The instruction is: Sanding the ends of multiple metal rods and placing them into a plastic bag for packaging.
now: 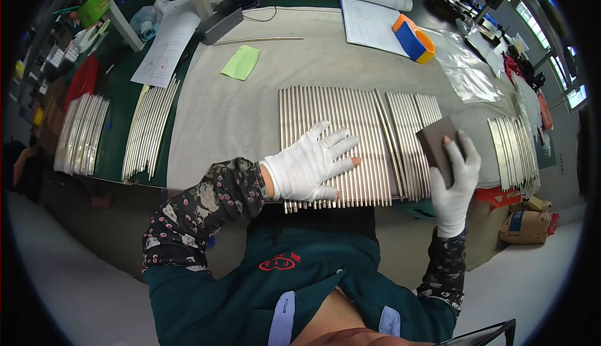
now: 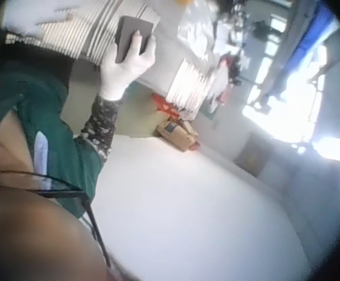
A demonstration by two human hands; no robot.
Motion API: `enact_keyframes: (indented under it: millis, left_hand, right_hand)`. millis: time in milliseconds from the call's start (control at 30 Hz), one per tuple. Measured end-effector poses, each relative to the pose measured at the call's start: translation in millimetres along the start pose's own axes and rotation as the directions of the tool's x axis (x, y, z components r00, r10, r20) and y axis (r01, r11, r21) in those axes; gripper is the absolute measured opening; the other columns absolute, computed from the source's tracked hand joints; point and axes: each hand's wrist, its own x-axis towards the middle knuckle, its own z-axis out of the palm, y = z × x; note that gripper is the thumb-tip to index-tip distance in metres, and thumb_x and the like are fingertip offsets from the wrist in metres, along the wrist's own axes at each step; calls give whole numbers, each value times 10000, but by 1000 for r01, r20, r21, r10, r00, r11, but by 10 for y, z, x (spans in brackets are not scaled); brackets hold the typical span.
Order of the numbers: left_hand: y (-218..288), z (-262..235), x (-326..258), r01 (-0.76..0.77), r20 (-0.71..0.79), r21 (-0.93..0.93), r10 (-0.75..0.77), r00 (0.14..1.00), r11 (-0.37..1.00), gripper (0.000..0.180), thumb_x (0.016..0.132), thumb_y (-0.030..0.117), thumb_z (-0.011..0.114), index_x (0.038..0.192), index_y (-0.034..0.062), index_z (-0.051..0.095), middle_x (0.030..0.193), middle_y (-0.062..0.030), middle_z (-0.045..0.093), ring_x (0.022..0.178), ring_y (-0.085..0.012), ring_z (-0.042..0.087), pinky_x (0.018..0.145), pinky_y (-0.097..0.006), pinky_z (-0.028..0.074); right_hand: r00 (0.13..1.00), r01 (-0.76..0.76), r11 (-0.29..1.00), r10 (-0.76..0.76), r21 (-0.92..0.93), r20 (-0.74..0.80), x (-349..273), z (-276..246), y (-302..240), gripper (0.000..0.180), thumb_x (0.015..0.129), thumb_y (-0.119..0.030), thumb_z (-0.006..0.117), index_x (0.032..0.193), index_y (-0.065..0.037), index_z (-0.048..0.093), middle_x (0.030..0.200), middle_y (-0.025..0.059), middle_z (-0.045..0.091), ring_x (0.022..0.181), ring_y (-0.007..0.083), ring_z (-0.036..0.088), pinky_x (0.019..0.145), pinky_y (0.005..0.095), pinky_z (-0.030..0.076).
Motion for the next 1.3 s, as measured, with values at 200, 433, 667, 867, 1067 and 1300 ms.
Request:
enact_keyframes:
  millis: [200,433,667,867,1067,1300]
  left_hand:
    - [76,-66,-85,-8,17,-84,10,1000,996,761,808,532,583,1411,127,353,1475,-210,306,1346,-375,329,1094,-576,198]
    - [18,-88,-133,9,47,-113,-3,999,994,715,796,515,592,1374,144,393,1472,-178,327,1342,-364,335,1090,-589,208]
    - [35,-147,-189,25,56,-140,-17,998,990,747,776,538,603,1381,155,387,1472,-162,332,1341,-353,336,1084,-598,217]
    - [-3,-204,-342,67,78,-173,-54,995,983,745,729,520,649,1350,172,429,1463,-141,355,1326,-343,362,1073,-587,241]
    - [-29,-290,-443,99,96,-223,-79,992,970,707,669,443,726,1268,159,481,1423,-142,405,1302,-335,394,1051,-578,278]
    - [-116,-264,-627,112,65,-214,-101,993,970,693,728,501,660,1274,122,460,1370,-164,439,1256,-381,427,1034,-580,291]
  right_hand:
    - [844,-535,794,518,-289,-138,68,212,1906,544,859,-417,632,1258,-53,567,1321,213,470,1251,368,410,1056,419,331]
    - [944,-267,579,320,-770,-86,140,54,1440,454,862,-434,602,1131,-72,650,1243,150,559,1229,322,445,949,464,408]
    - [850,-266,827,444,-496,284,243,432,1052,371,883,-379,584,921,-11,610,880,177,616,838,347,618,720,443,497]
    - [804,-388,812,529,-436,271,210,555,992,418,896,-390,566,863,24,519,845,218,598,797,406,602,697,470,476]
    - [826,-353,828,495,-435,271,166,634,803,365,885,-344,581,832,9,505,827,204,590,774,398,596,679,467,472]
    - [831,-353,882,448,-312,329,156,620,542,306,869,-289,596,844,4,513,797,191,576,719,394,593,646,459,473]
